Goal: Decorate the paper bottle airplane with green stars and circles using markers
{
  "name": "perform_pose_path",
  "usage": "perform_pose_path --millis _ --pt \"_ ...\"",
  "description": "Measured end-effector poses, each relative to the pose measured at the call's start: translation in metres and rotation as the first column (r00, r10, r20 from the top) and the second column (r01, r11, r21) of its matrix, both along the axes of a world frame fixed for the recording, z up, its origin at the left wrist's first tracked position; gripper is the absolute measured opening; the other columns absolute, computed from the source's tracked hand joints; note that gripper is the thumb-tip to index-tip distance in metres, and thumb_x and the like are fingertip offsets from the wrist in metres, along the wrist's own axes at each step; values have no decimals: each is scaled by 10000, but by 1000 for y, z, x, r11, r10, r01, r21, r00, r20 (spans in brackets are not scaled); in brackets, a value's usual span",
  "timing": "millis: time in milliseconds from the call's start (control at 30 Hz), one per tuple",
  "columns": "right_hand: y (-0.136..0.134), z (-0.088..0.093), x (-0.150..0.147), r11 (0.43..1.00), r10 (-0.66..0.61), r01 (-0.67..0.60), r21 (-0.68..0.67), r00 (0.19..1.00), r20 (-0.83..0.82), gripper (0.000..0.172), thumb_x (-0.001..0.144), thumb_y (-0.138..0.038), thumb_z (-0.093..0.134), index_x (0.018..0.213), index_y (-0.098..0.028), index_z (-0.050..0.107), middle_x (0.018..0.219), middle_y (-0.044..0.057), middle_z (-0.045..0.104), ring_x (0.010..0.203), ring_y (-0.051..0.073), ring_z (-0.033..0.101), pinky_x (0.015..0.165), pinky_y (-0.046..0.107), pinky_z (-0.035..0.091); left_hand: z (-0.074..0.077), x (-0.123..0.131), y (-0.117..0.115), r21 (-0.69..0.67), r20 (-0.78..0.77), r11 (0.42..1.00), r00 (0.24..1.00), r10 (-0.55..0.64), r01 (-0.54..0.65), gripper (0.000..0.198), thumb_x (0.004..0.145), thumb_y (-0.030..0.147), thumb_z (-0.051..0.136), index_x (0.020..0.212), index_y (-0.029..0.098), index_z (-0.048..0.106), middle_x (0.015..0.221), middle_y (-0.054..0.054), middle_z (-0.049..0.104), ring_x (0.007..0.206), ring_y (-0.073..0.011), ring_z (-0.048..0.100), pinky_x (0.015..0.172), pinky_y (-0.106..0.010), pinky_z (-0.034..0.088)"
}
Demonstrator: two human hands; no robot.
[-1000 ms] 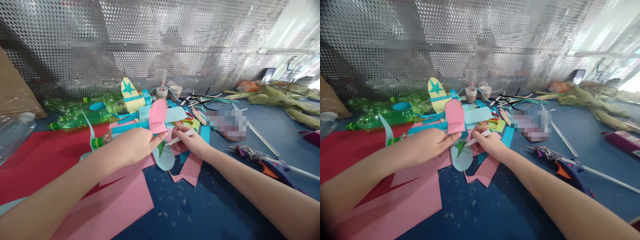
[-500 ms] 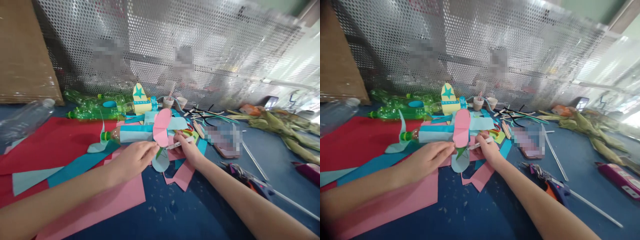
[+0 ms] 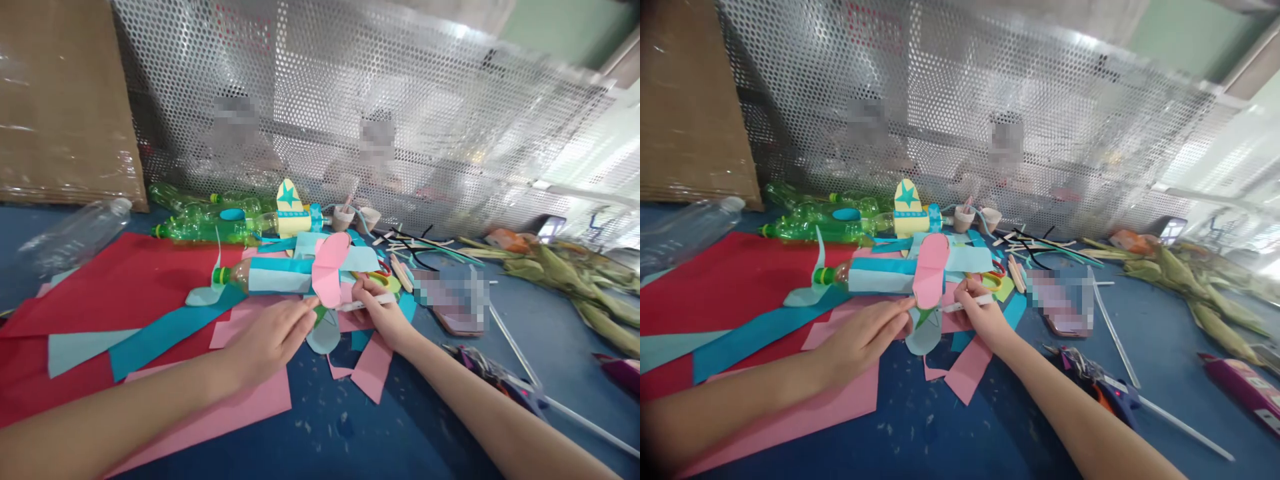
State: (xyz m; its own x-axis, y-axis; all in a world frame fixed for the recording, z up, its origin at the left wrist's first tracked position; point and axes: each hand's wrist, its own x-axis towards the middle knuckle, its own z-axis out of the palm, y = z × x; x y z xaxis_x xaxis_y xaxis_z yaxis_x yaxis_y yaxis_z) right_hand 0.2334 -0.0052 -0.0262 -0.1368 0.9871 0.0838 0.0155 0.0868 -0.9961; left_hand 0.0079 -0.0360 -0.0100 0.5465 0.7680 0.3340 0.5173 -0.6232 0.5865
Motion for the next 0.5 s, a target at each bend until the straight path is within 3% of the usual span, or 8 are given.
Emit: perform_pose_path --millis 100,233,333,500 --pt "0 -2 -2 1000 -12 12 7 1000 27 303 788 -440 615 654 -247 423 403 -89 437 397 112 401 452 244 332 -4 1 -3 151 -49 983 994 -98 105 367 1022 312 347 1148 137 645 966 -119 736 897 -249 671 792 -392 551" --pt "0 -5 -1 1000 -25 25 0 998 62 339 790 -450 616 642 -249 386 386 -117 362 365 85 295 434 232 307 -6 5 -12 261 -148 928 961 -233 265 297 967 235 461 1123 115 683 1036 -151 720 977 -260 655 878 -394 554" --pt "1 -6 0 1000 -30 30 5 996 89 336 795 -435 621 640 -247 390 382 -107 398 373 89 323 445 232 313 -2 9 -18 239 -273 930 939 -210 278 388 977 292 469 1245 63 633 1187 -185 695 1045 -290 652 895 -400 562" --pt "1 -5 0 999 -37 35 20 992 121 302 800 -412 611 648 -246 410 386 -90 451 381 102 366 443 237 290 2 13 -24 274 -429 918 891 -151 287 491 1012 398 390 1274 56 627 1260 -175 690 1103 -306 644 939 -414 547"
